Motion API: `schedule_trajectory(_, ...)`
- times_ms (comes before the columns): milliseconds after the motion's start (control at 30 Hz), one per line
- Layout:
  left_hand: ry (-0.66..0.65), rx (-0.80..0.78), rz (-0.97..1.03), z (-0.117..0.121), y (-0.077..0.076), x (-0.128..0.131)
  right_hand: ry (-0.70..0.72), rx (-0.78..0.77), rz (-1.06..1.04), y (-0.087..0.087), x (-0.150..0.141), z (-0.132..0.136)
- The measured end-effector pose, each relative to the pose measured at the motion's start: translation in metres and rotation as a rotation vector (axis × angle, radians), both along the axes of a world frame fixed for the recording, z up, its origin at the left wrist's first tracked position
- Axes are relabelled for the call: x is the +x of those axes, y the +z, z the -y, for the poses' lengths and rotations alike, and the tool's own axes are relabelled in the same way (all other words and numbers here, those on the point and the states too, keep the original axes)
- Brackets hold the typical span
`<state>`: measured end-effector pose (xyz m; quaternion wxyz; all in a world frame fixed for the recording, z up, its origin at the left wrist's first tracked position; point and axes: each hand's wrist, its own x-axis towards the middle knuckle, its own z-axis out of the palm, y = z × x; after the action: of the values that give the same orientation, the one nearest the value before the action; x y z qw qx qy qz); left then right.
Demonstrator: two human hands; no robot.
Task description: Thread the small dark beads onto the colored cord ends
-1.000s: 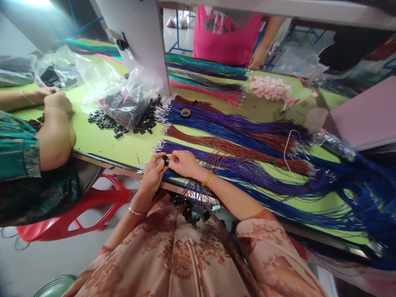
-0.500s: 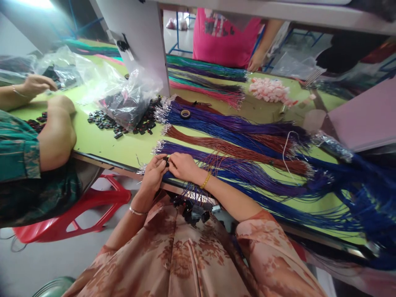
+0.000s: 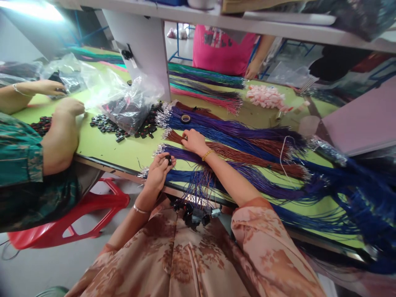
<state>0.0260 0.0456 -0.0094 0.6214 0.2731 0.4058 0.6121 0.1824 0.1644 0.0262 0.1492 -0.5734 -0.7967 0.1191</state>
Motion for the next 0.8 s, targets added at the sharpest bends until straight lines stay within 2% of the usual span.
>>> schedule_trajectory(133, -0.005, -0.012, -0.005, -0.001, -0.006, -0.001, -0.010, -0.045, 0.086, -0.017, 0.002, -0.016)
schedule_trajectory(233, -0.019, 0.004, -0.007, -0.001, -0.008, -0.002, 0.016, -0.038, 0.117, -0.020, 0.003, -0.016)
schedule_trajectory(467, -0.022, -0.013, -0.004, -0.001, -0.009, -0.002, 0.043, -0.062, 0.271, -0.011, 0.000, -0.015)
schedule_trajectory(567, -0.027, -0.026, -0.009, -0.001, -0.008, -0.002, 0.031, -0.022, 0.321, -0.006, -0.002, -0.011)
schedule_trajectory(667, -0.036, -0.017, -0.012, 0.000, -0.007, -0.002, 0.043, -0.029, 0.302, 0.002, 0.002, -0.011)
schedule_trajectory(800, -0.042, 0.002, -0.004, 0.001, -0.007, -0.002, 0.066, -0.095, 0.162, 0.016, 0.016, -0.026)
